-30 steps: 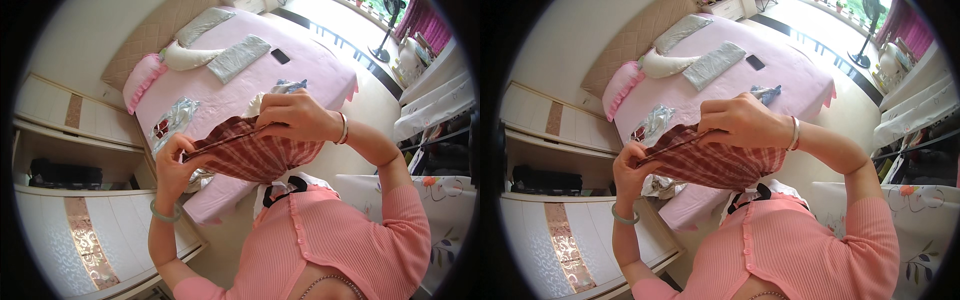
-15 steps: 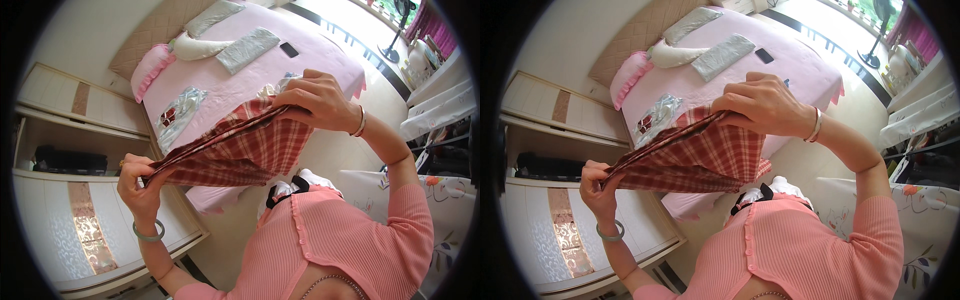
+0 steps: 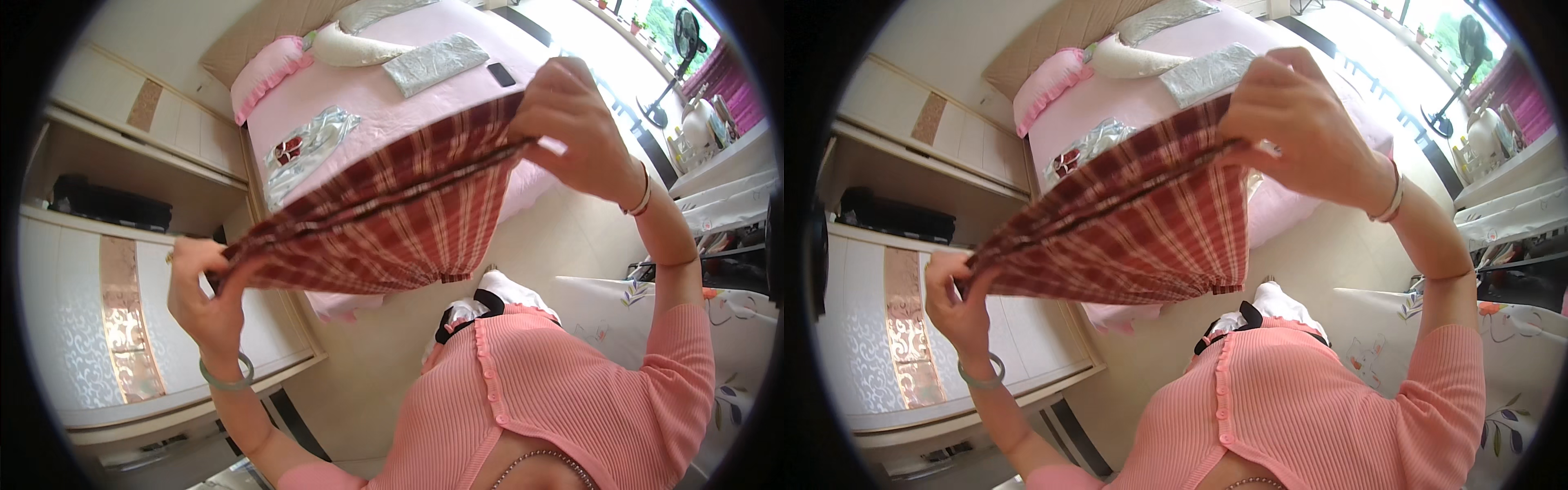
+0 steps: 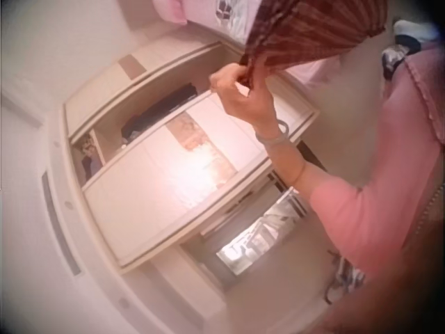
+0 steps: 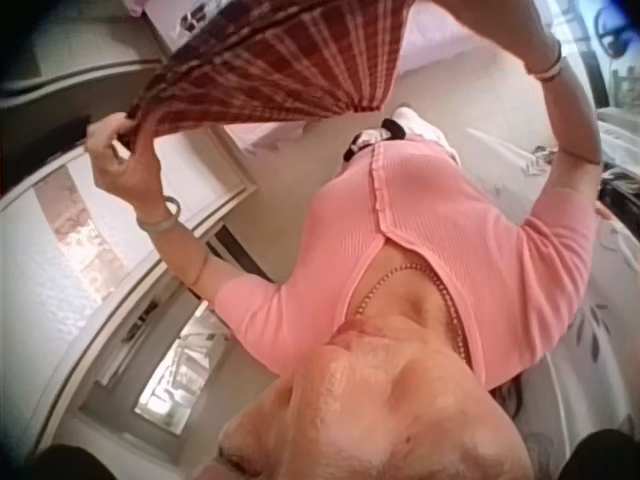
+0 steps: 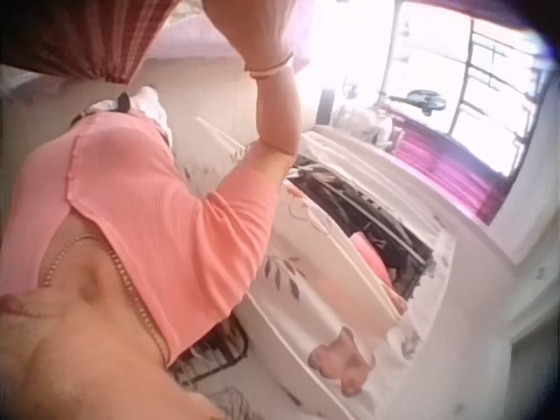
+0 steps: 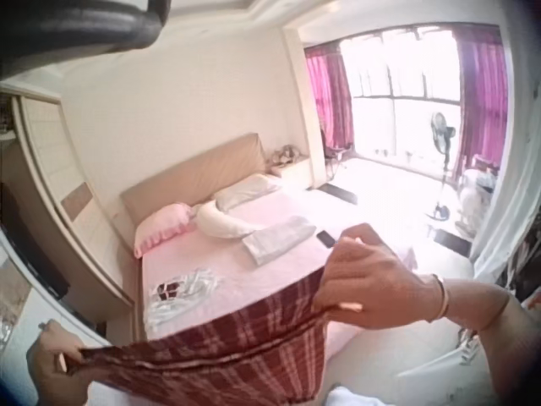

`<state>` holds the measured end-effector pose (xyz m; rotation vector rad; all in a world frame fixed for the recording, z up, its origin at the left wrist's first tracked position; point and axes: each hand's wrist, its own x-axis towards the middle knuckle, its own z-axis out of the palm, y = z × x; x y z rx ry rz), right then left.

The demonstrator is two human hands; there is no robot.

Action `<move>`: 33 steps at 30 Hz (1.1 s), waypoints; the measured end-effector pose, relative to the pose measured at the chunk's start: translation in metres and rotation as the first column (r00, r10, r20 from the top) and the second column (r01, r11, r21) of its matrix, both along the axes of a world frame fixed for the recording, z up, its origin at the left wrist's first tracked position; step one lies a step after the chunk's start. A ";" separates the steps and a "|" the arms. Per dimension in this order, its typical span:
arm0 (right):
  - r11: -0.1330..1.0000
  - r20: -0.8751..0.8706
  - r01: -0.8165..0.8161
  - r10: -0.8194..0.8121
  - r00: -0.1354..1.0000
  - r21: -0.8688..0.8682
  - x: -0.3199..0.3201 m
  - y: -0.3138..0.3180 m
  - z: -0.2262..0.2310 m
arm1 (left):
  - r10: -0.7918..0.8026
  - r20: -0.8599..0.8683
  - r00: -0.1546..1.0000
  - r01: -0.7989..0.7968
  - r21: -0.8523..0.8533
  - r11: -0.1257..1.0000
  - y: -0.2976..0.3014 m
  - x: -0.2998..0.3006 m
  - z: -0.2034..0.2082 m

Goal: The person folds a red plaid pair of pants, a white pair of pants, and a blue pair of pants on a bed. Each item is smoothed, folded into a compact rectangle, and placed into a storage drawer.

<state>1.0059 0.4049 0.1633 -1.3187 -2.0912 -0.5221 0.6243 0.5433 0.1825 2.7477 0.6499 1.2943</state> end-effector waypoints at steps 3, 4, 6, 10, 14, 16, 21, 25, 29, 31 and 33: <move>0.998 -0.117 -0.014 0.020 0.993 0.054 -0.013 0.011 0.005 | 0.114 0.121 0.986 -0.079 -0.263 0.961 -0.005 0.001 0.009; 1.000 -0.135 -0.007 0.008 0.991 0.013 -0.010 0.014 0.004 | 0.131 0.078 0.988 -0.103 -0.294 0.950 -0.004 0.006 0.012; 0.993 -0.256 -0.064 0.036 0.966 -0.102 -0.009 0.022 0.004 | 0.181 -0.027 0.983 -0.179 -0.346 0.921 -0.005 0.006 0.018; 0.909 -0.589 -0.006 -0.264 0.764 -0.416 -0.041 0.030 0.030 | 0.114 -0.046 0.992 -0.122 -0.506 0.854 0.014 -0.023 0.028; 0.954 -0.864 -0.251 -0.016 0.502 -0.163 -0.038 0.034 0.031 | -0.051 0.290 0.956 0.181 -0.444 0.878 0.029 -0.026 0.024; 0.946 -0.871 -0.309 0.069 0.487 -0.098 -0.035 0.043 0.030 | -0.034 0.431 0.902 0.214 -0.376 0.901 0.022 -0.012 0.027; 0.948 -0.826 -0.317 0.208 0.525 0.037 -0.035 0.055 0.046 | 0.037 0.347 0.937 0.039 -0.210 0.977 0.048 -0.044 0.033; 0.963 -0.480 -0.009 -0.127 0.868 -0.271 -0.042 0.067 0.033 | 0.118 -0.092 0.989 -0.143 -0.355 0.924 0.070 -0.025 0.028; 0.966 -0.722 -0.237 0.089 0.686 -0.107 -0.013 0.077 0.032 | 0.314 -0.012 0.950 -0.309 -0.208 0.928 0.096 -0.033 0.016; 0.972 -0.663 -0.227 0.127 0.738 -0.067 0.000 0.070 0.057 | 0.210 0.105 0.972 -0.194 -0.148 0.970 0.105 -0.023 0.018; 0.972 -0.588 -0.236 0.179 0.789 -0.021 -0.004 0.081 0.080 | 0.146 0.061 0.987 -0.145 -0.029 0.989 0.117 -0.038 0.048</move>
